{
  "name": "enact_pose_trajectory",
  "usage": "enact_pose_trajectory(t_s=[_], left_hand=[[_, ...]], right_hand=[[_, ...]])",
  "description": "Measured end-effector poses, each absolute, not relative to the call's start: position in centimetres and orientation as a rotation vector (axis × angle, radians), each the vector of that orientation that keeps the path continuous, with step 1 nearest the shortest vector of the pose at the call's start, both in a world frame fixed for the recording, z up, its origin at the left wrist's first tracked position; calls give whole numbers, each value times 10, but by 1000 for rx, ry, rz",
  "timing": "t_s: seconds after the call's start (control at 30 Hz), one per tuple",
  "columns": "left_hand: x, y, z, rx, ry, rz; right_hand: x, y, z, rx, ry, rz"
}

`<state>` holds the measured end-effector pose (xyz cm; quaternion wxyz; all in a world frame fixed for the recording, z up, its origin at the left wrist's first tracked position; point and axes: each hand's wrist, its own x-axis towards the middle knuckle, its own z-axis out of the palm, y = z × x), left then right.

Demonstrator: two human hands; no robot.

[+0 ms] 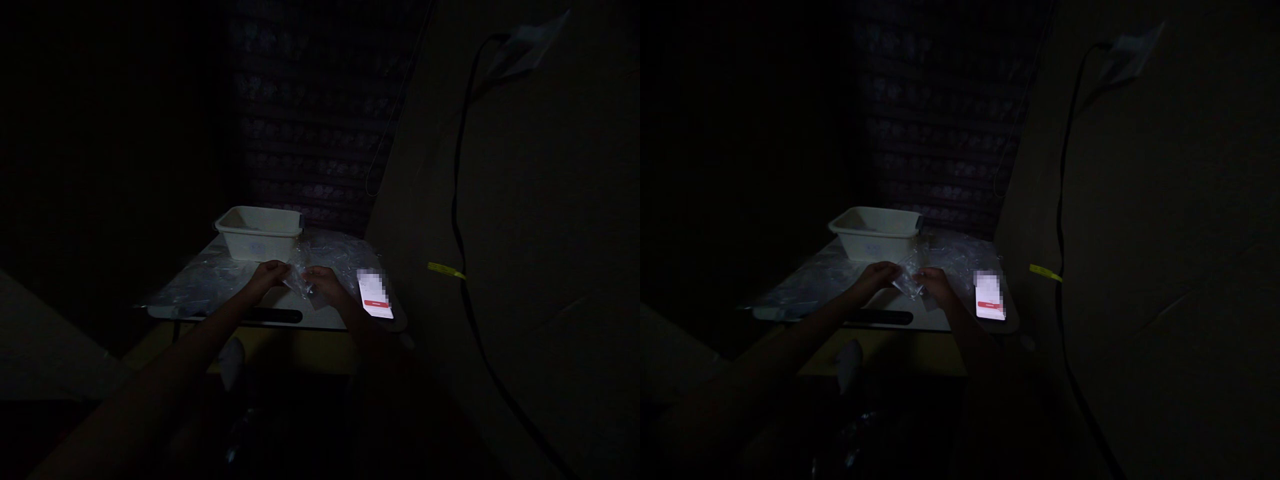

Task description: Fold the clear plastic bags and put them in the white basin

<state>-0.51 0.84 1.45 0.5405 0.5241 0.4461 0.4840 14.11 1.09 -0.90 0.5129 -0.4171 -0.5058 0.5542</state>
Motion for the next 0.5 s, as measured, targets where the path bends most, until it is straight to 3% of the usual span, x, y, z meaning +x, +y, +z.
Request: enact_pose_trajectory(t_s=[0.2, 0.5], left_hand=[[-3, 5, 17, 1396, 1125, 1129], [-15, 18, 13, 1583, 1276, 1196]], right_hand=[[138, 8, -6, -1004, -1279, 1355], [144, 15, -3, -1105, -1300, 1099]])
